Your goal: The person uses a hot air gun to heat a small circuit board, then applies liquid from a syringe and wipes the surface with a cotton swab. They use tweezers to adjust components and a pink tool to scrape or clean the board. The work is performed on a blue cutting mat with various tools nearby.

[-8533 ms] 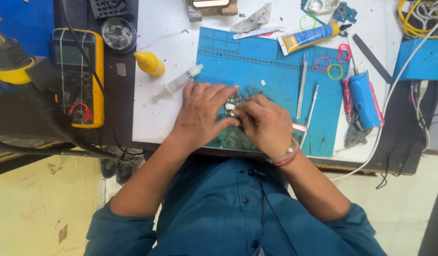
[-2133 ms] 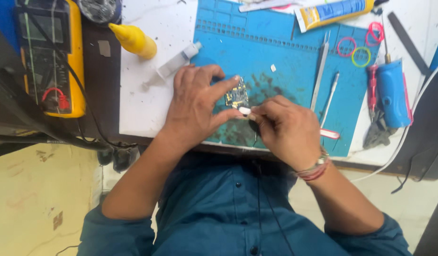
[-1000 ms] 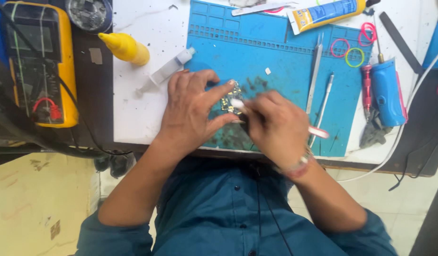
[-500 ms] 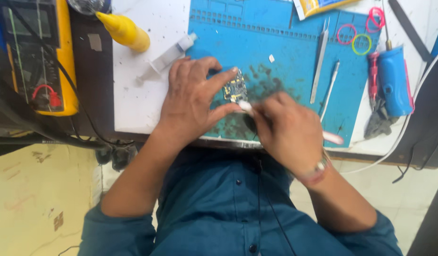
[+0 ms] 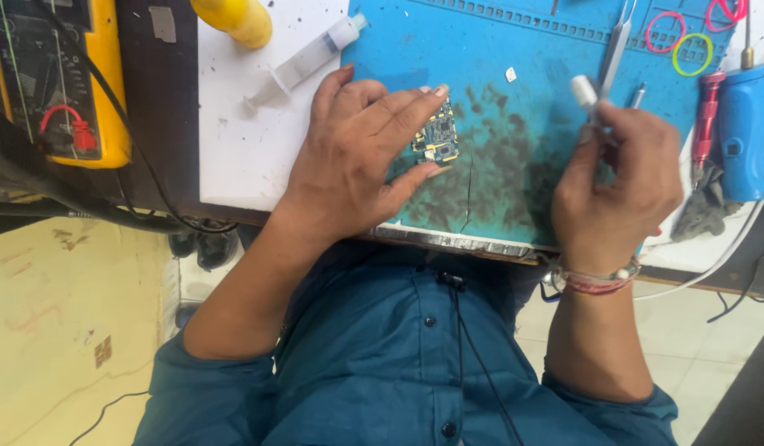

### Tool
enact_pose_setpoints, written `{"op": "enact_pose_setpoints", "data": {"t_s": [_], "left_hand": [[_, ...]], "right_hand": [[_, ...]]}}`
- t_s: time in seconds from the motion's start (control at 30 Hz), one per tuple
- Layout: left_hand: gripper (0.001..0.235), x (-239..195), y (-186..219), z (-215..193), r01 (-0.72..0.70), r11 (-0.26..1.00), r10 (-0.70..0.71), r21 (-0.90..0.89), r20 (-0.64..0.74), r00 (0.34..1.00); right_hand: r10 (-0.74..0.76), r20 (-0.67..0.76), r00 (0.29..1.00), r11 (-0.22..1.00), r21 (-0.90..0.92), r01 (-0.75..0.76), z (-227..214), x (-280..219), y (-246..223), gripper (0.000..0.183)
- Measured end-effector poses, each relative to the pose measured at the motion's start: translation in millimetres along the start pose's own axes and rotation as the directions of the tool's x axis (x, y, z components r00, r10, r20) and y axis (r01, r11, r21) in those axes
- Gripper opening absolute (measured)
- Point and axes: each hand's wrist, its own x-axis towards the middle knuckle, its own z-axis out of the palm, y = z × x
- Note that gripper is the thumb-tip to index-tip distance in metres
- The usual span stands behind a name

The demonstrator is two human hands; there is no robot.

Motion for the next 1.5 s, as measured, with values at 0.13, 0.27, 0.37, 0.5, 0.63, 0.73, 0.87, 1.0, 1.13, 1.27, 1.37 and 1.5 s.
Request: {"op": "enact_pose_setpoints", "data": {"t_s": [0.13, 0.27, 0.37, 0.5, 0.63, 0.73, 0.87, 1.0, 1.13, 1.27, 1.37, 1.5], "left_hand": [[0.085, 0, 3, 0, -0.022, 1.0, 0.022, -0.006, 0.024, 0.999], [0.105, 3, 5, -4, -0.015, 1.0, 0.015, -0.019, 0.008, 1.0], [0.104, 0, 2, -9, -0.045, 0.996, 0.047, -0.079, 0.02, 0.999], [0.091, 1, -2, -10, -0.044, 0.997, 0.049, -0.056, 0.088, 0.995], [0.082, -4, 4, -2, -0.012, 0.999, 0.014, -0.041, 0.047, 0.999], [0.078, -6, 2, -5, 0.008, 0.994, -0.005, -0.106, 0.028, 1.0], [0.063, -9, -3, -7, 0.046, 0.985, -0.039, -0.167, 0.047, 0.998], [0.058, -9, -2, -2, 0.054, 0.987, -0.05, -0.149, 0.029, 0.998], [0.057, -10, -2, -2, 0.052, 0.989, -0.048, -0.141, 0.036, 0.998], [0.057, -9, -4, -1, 0.055, 0.985, -0.049, -0.161, 0.036, 0.998], [0.057, -9, -4, -2, 0.051, 0.986, -0.046, -0.156, 0.038, 0.998], [0.057, -9, -4, -2, 0.057, 0.985, -0.051, -0.165, 0.039, 0.998]], "right_hand": [[-0.011, -0.048, 0.999, 1.0, -0.018, 0.01, 4, -3, 16, 0.03], [-0.038, -0.072, 0.997, 0.997, -0.063, 0.034, 12, -7, 28, 0.031], [-0.006, -0.06, 0.998, 0.999, -0.042, 0.003, 14, -11, 33, 0.033], [-0.01, -0.088, 0.996, 0.998, -0.056, 0.005, 15, -7, 35, 0.033], [-0.158, -0.069, 0.985, 0.961, -0.239, 0.137, 6, -5, 21, 0.024], [-0.184, -0.02, 0.983, 0.977, -0.112, 0.181, 2, 1, -1, 0.02], [-0.147, 0.188, 0.971, 0.98, 0.162, 0.117, 0, 1, -30, 0.031], [-0.204, 0.241, 0.949, 0.963, 0.223, 0.151, 6, 3, -36, 0.053], [-0.169, 0.267, 0.949, 0.962, 0.256, 0.1, 11, 2, -29, 0.053], [-0.144, 0.28, 0.949, 0.966, 0.248, 0.073, 13, -5, -22, 0.051], [-0.14, 0.287, 0.948, 0.97, 0.23, 0.073, 14, -7, -20, 0.051], [-0.14, 0.291, 0.946, 0.972, 0.223, 0.075, 14, -5, -22, 0.05]]}}
